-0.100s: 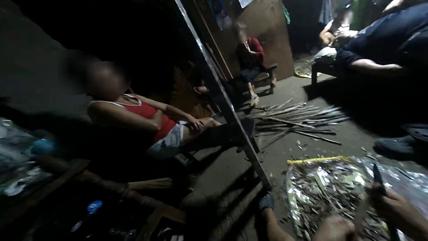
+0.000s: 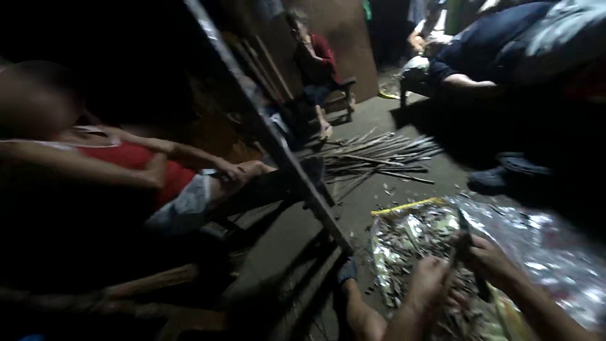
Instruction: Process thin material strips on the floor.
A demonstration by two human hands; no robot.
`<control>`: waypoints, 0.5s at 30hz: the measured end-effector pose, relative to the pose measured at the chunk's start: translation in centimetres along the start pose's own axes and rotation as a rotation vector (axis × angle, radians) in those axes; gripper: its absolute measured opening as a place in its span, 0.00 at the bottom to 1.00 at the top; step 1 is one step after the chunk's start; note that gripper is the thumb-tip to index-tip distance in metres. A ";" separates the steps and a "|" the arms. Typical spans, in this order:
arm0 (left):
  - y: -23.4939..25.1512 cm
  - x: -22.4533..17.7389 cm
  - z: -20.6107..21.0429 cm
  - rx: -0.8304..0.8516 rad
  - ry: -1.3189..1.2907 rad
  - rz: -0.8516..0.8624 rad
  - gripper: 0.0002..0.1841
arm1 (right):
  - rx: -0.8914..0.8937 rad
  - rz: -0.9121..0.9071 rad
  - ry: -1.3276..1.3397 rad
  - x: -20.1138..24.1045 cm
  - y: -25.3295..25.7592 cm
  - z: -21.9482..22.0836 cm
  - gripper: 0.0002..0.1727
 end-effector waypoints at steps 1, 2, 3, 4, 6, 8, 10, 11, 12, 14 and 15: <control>0.3 -1.0 0.2 -0.020 0.028 0.008 0.15 | 0.016 0.014 -0.006 0.5 -0.2 0.3 0.07; 0.5 -1.7 0.4 -0.039 0.050 0.015 0.14 | 0.028 0.028 -0.006 0.9 -0.2 0.3 0.07; 0.8 -2.1 0.7 -0.057 0.071 0.028 0.13 | 0.046 0.039 0.000 1.2 -0.3 0.1 0.06; 1.1 -2.3 0.9 -0.076 0.092 0.054 0.13 | 0.062 0.045 0.015 1.5 -0.4 0.0 0.06; 1.6 -2.2 1.2 -0.137 0.113 0.126 0.11 | 0.077 0.049 0.088 1.7 -0.3 -0.5 0.06; 2.2 -2.0 1.0 -0.208 0.121 0.195 0.09 | 0.103 0.067 0.181 1.9 -0.1 -1.0 0.13; 2.5 -1.9 0.6 -0.277 0.161 0.222 0.09 | 0.123 0.089 0.267 1.9 -0.2 -1.4 0.25; 2.5 -1.9 0.4 -0.306 0.178 0.229 0.09 | 0.127 0.075 0.284 2.0 -0.3 -1.4 0.27; 2.5 -1.9 0.4 -0.329 0.189 0.234 0.09 | 0.131 0.040 0.266 2.2 -0.5 -1.3 0.27; 2.7 -1.9 0.3 -0.351 0.212 0.244 0.08 | 0.163 -0.051 0.179 2.4 -0.8 -0.9 0.29; 2.9 -1.9 0.3 -0.357 0.223 0.257 0.08 | 0.185 -0.103 0.137 2.3 -0.9 -0.7 0.29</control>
Point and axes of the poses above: each hand's wrist, its own y-axis towards the middle knuckle, its own z-axis out of the palm, x = y × z, the point moved 1 cm from there along y, towards the middle knuckle, and after that the axes turned 13 degrees about y, right-handed, at the moved point
